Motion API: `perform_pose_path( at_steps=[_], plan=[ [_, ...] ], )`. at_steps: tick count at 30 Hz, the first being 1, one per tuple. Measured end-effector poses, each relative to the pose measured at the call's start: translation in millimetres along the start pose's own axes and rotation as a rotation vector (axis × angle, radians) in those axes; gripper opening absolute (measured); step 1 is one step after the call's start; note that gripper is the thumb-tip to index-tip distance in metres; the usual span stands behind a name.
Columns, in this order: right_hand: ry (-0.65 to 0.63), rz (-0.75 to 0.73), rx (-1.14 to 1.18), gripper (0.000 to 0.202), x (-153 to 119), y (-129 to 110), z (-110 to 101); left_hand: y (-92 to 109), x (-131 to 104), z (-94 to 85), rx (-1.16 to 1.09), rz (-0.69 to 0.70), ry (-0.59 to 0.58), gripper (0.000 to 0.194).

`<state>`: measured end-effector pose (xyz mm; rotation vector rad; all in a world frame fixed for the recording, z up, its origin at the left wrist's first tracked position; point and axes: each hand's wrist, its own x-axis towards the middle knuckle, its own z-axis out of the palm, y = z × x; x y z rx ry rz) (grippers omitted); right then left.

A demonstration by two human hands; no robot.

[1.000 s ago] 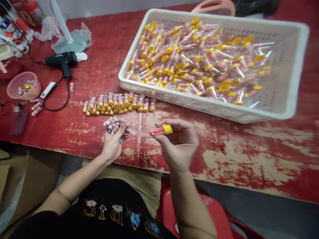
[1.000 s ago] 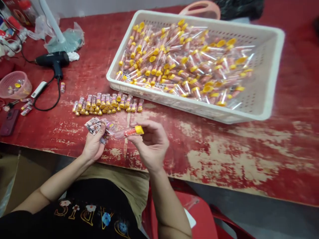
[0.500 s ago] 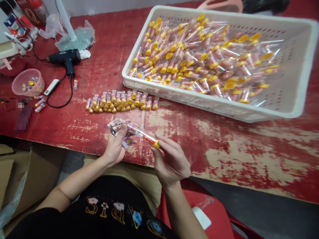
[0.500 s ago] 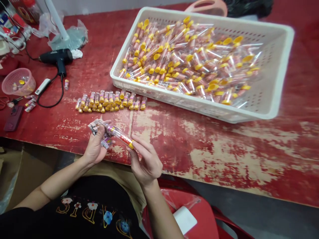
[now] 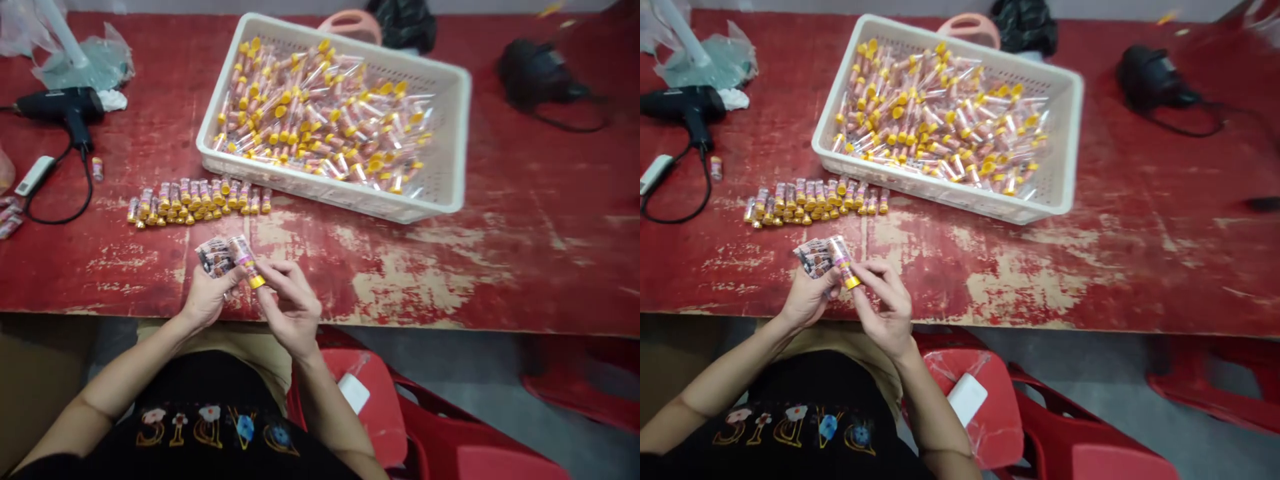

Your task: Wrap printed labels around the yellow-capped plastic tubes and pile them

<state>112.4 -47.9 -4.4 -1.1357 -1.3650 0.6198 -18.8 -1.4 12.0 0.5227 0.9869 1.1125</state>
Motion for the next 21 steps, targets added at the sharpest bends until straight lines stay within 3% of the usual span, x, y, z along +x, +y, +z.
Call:
perform_pose_path(
  at_steps=[6,12,21],
  plan=[
    [0.158,0.037,-0.033,0.037,-3,-4,5,-1,-6,-5.2,0.009,0.027,-0.070,0.040],
    [0.239,-0.063,-0.094,0.039,0,-12,12,1,-13,-6.3,0.026,0.046,-0.083,0.036],
    [0.242,-0.101,-0.149,0.037,-1,-8,18,-3,-11,-13.6,-0.018,0.037,-0.069,0.035]
  ],
)
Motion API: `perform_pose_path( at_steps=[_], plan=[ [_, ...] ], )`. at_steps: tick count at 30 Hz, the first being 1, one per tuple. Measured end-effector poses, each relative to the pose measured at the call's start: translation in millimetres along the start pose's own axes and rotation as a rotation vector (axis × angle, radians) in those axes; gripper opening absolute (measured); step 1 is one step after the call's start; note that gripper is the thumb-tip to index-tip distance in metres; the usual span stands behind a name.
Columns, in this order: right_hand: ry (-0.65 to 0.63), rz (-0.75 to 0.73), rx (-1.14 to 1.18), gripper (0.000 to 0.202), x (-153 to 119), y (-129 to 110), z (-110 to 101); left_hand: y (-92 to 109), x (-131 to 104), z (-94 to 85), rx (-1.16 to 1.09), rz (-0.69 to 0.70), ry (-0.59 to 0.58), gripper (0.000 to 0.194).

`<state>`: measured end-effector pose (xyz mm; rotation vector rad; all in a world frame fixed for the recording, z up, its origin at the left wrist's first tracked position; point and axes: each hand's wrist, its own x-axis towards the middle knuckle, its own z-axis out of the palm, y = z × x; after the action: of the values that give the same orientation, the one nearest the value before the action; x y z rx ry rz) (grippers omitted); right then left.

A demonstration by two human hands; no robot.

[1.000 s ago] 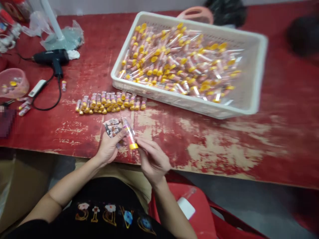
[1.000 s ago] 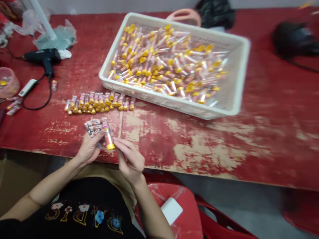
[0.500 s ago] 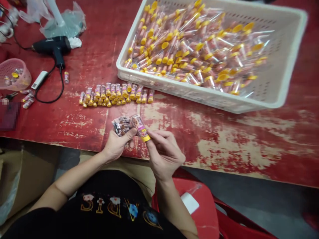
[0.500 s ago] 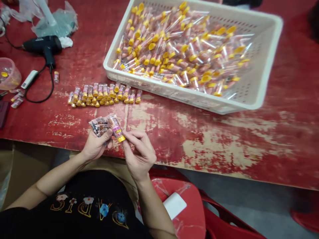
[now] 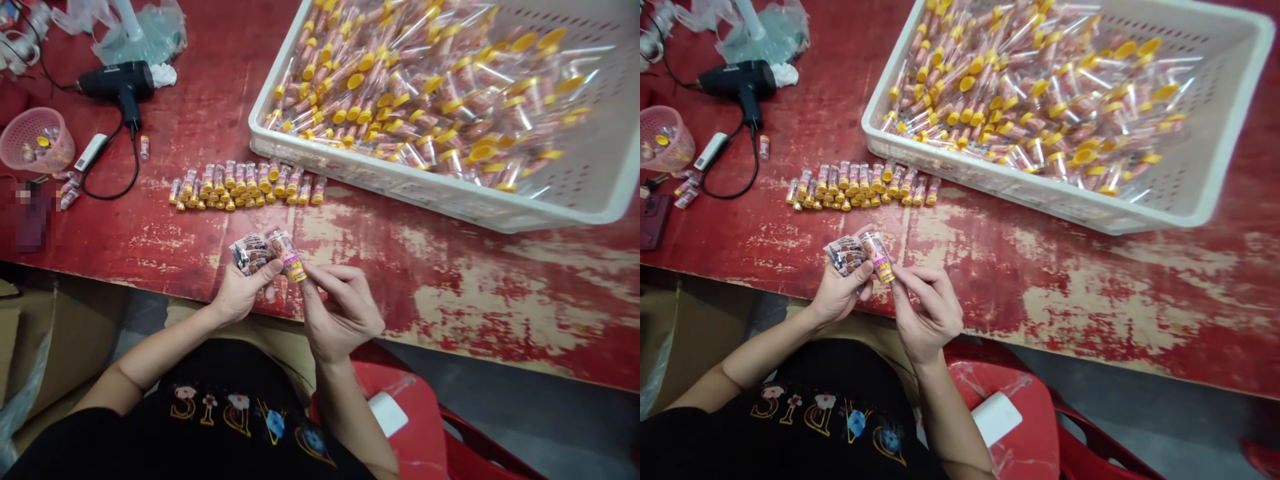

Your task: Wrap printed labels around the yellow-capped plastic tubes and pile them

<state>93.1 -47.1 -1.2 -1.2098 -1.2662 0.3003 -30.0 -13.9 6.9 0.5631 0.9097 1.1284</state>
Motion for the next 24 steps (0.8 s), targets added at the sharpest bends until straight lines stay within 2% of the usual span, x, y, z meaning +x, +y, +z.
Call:
perform_pose_path(
  at_steps=[3,5,7,11,13,15,17,19,22,24],
  plan=[
    [-0.047,0.026,0.010,0.030,1,8,11,1,7,-6.3,-0.050,0.010,0.060,0.036],
    [-0.083,0.056,0.037,0.025,9,22,28,4,14,-13.5,-0.104,0.014,0.121,0.035],
    [-0.100,0.075,0.058,0.018,25,43,56,8,21,-23.0,-0.179,-0.002,0.203,0.033],
    [-0.108,0.016,0.034,0.013,63,82,129,14,28,-43.7,-0.285,0.010,0.340,0.027],
    [-0.158,-0.040,-0.038,0.014,73,88,158,17,28,-52.6,-0.292,0.035,0.342,0.029],
    [-0.264,-0.101,-0.109,0.016,79,90,172,21,27,-60.6,-0.289,0.053,0.337,0.032],
    [-0.356,-0.147,-0.143,0.021,90,97,168,25,27,-68.1,-0.289,0.070,0.345,0.037],
    [-0.336,-0.150,-0.194,0.026,118,117,149,28,28,-74.2,-0.280,0.072,0.362,0.042],
    [-0.163,-0.056,-0.381,0.026,188,169,114,30,31,-75.0,-0.271,0.052,0.366,0.042],
    [-0.155,-0.044,-0.388,0.032,237,202,104,30,31,-67.9,-0.265,0.036,0.360,0.041]
  ],
)
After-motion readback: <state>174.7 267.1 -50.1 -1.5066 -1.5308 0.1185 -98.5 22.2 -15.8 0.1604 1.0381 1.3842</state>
